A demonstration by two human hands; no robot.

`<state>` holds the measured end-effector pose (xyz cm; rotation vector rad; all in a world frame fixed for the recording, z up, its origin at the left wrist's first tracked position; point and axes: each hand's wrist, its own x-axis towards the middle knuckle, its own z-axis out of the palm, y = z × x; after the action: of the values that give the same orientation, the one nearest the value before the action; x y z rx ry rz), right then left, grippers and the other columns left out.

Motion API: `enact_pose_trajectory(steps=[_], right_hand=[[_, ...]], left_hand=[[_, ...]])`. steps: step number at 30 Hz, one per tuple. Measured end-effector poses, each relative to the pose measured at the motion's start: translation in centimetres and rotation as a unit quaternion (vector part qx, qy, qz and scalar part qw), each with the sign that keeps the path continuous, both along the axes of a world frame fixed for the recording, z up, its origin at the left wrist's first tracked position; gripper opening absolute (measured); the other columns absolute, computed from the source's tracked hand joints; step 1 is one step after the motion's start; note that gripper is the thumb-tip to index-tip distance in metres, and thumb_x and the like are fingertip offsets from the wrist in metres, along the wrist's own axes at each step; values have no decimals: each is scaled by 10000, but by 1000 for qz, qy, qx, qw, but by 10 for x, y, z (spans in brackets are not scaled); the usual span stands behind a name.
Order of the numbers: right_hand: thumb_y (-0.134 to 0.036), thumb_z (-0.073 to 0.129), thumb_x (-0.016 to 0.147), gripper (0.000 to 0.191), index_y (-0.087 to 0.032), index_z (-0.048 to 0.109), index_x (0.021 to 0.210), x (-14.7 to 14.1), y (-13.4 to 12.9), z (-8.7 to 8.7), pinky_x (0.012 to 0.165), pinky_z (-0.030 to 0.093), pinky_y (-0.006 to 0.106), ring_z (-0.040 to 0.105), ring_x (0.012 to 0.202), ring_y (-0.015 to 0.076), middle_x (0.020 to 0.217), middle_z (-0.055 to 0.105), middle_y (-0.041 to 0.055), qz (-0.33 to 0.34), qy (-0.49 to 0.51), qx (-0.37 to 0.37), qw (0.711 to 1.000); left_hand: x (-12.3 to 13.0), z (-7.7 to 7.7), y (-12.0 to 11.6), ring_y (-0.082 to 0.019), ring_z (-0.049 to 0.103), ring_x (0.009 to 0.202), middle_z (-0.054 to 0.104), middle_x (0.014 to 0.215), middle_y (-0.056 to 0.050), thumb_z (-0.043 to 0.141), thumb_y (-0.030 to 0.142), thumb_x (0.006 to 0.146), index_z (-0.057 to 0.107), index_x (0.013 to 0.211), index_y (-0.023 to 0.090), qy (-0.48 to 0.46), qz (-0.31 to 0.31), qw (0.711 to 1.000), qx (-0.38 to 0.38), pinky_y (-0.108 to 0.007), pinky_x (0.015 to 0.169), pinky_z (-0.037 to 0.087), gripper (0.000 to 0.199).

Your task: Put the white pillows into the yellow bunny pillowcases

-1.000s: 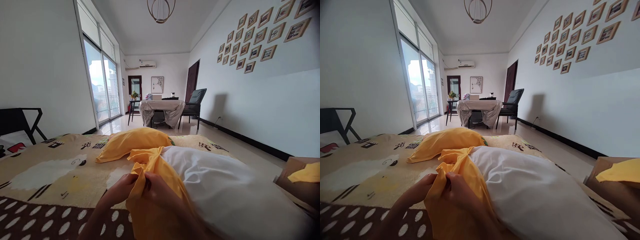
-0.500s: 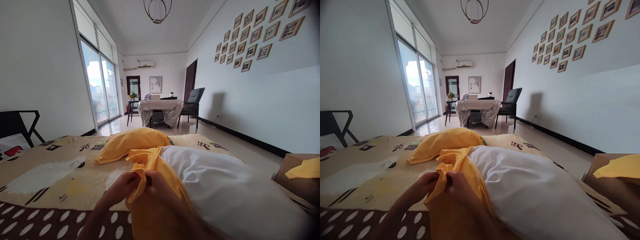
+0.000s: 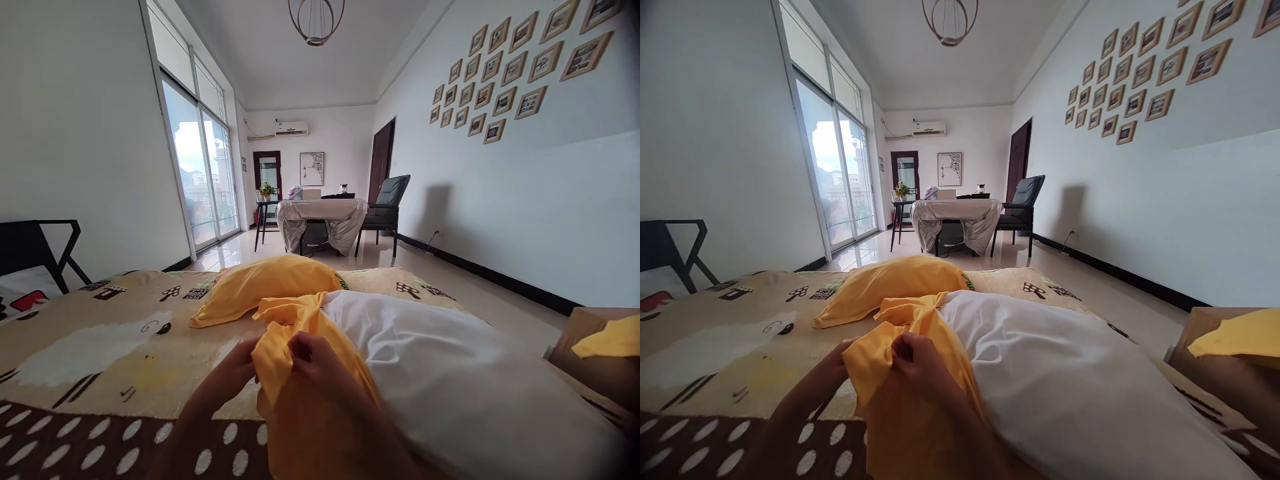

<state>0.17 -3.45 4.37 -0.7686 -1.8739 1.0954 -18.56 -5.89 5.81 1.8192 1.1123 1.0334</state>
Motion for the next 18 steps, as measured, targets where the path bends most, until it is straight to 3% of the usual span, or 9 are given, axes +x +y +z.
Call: enact_pose_trajectory(steps=[4, 9, 14, 18], right_hand=[[-270, 558, 745, 103, -189, 498, 723, -2, 2, -5, 585, 337, 238, 415, 624, 105, 675, 487, -27, -4, 5, 22, 1000], [-276, 547, 762, 86, -193, 530, 751, -6, 4, -9, 602, 384, 238, 457, 630, 111, 688, 526, -17, -14, 34, 39, 999], [-289, 540, 772, 148, -170, 605, 833, -9, 1, -8, 570, 380, 234, 470, 605, 113, 661, 548, -8, -78, 39, 63, 994], [-273, 568, 759, 126, -164, 622, 792, -9, -4, -3, 557, 366, 232, 465, 583, 109, 629, 550, -9, -129, 28, 91, 987]], left_hand=[[12, -4, -1, -132, 460, 626, 568, 655, 2, 558, 328, 767, 658, 785, 123, 40, -15, 998, -36, -232, 569, 394, 229], [18, 0, -5, -140, 453, 662, 577, 691, -14, 516, 348, 813, 644, 775, 111, 83, 24, 996, 15, -232, 583, 371, 272], [15, 0, -1, -143, 469, 678, 609, 715, -19, 613, 386, 760, 680, 825, 108, -1, 24, 1000, -18, -227, 596, 385, 294], [9, -5, 7, -148, 507, 686, 641, 735, -24, 689, 402, 706, 691, 866, 111, -89, 12, 993, -76, -223, 602, 404, 333]])
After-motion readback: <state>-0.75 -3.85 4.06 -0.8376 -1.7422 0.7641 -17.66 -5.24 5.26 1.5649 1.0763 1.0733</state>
